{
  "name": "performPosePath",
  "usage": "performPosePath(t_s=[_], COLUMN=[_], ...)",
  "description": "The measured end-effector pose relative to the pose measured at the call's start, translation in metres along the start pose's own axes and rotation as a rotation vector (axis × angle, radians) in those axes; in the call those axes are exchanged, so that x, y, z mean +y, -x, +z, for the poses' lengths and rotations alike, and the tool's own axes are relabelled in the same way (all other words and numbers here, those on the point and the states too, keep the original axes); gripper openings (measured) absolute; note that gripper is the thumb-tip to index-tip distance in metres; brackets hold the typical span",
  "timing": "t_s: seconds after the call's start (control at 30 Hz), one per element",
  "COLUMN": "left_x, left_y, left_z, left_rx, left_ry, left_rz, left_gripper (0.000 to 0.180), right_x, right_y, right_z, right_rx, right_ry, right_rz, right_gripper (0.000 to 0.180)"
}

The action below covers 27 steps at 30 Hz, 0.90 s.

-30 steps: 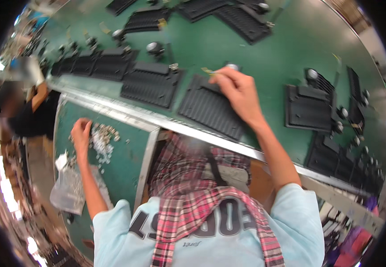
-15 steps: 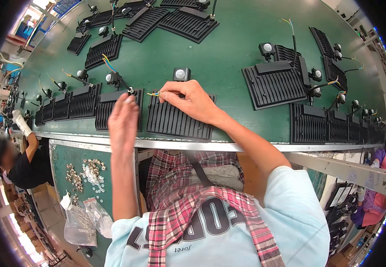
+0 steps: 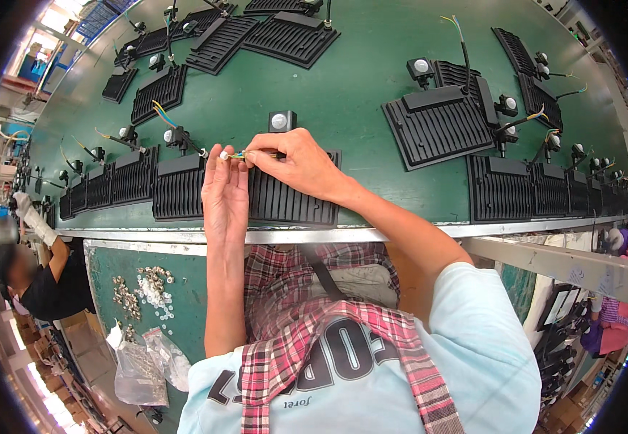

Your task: The person manually assembles floodlight fixtures by hand, joining floodlight housings, sensor modules, and wiring harnesses with screws and washers on a factory production line.

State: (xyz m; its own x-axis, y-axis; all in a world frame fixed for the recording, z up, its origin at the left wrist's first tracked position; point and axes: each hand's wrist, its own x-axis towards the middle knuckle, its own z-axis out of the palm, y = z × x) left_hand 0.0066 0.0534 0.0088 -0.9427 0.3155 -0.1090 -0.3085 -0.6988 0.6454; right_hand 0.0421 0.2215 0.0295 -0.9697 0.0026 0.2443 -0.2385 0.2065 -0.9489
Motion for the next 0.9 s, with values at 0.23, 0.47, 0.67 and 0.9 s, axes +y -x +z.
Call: performPosePath(t_s=[0.23,0.47,0.67,0.9], left_x=[-0.007,-0.01,0.009,0.122], left_y=[0.009,0.007,0.028,0.118], left_z=[0.025,0.034,0.011,-0.103], left_rx=[0.055,-0.052,-0.002,0.376], left_ry=[-0.395,-0.695,-1.11,-1.836], left_rz=[0.194,0.338,0.647,0.567], left_gripper=[0.039,0.045,0.035,0.013], right_x=[0.001,0.003,-0.001,0.001], right_y=[0.001,0.0,0.003,0.0], right_z=[0.003,-0.004,0.001,-0.004], right_rx=[0.087,-0.025,0.024,0.038], right_ry=[-0.01,-0.159,-0.083,-0.117], right_rz=[-0.1,-0.037,0.035,0.041], right_gripper=[0.018,0.04,0.023,0.022])
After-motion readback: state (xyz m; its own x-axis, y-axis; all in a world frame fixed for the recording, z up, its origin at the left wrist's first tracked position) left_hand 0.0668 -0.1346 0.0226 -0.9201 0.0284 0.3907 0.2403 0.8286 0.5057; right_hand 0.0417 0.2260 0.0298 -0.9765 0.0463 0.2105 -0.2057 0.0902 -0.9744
